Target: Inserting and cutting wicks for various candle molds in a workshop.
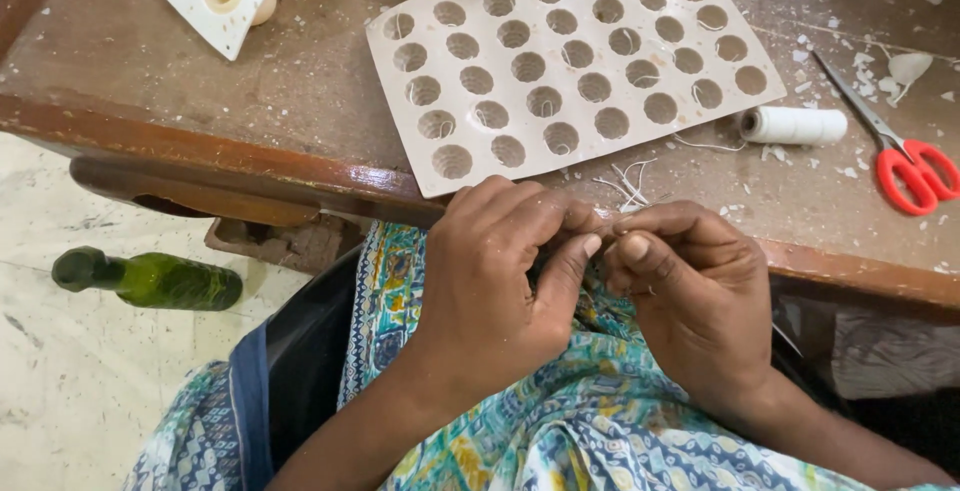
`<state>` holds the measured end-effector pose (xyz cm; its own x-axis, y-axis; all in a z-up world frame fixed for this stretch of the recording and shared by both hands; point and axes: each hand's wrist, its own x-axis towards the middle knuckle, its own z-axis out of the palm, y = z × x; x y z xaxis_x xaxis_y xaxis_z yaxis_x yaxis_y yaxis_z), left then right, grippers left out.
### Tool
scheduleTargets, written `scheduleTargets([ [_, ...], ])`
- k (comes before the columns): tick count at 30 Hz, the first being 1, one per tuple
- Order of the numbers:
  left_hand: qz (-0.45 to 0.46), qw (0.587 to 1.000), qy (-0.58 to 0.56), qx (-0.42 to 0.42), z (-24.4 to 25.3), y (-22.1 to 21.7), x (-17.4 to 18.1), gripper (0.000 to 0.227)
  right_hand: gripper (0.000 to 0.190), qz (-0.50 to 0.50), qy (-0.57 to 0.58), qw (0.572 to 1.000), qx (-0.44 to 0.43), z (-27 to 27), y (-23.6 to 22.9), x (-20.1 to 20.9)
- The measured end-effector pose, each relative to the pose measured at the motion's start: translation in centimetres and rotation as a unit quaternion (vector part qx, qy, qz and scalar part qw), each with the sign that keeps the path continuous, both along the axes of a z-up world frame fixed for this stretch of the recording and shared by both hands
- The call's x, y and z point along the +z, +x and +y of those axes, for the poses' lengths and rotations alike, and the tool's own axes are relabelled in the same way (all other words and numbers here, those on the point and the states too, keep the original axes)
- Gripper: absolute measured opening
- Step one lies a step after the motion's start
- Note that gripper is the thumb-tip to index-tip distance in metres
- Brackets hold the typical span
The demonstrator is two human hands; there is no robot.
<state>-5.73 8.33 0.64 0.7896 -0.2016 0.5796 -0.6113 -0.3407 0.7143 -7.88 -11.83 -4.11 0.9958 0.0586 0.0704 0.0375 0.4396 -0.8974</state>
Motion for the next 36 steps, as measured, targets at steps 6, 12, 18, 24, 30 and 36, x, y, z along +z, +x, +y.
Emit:
scheduleTargets([
  [6,-0.020,0.999,0.024,0.010,-0.2,-0.1,0.2,0.012,0.006,-0.036,0.069,0.997,-0.028,-0.1,0.3,0.4],
  [12,-0.026,0.999,0.037,0.012,-0.3,0.0,0.1,0.011,0.008,-0.020,0.090,0.995,-0.032,0.1,0.6,0.9],
  [18,-0.012,0.999,0.030,0.000,-0.3,0.0,-0.1,0.010,0.010,-0.009,0.092,0.995,-0.029,0.0,0.6,0.8],
  [24,-0.001,1.000,0.028,-0.007,-0.2,0.1,-0.1,0.009,0.012,-0.008,0.084,0.996,-0.029,0.0,0.6,0.9],
  [30,-0.001,0.999,0.030,-0.010,-0.2,0.0,-0.1,0.010,0.013,-0.022,0.085,0.996,-0.018,0.0,0.6,0.8],
  [36,0.000,0.999,0.031,-0.011,-0.2,0.0,0.0,0.010,0.012,-0.018,0.081,0.996,-0.022,0.1,0.7,0.9],
])
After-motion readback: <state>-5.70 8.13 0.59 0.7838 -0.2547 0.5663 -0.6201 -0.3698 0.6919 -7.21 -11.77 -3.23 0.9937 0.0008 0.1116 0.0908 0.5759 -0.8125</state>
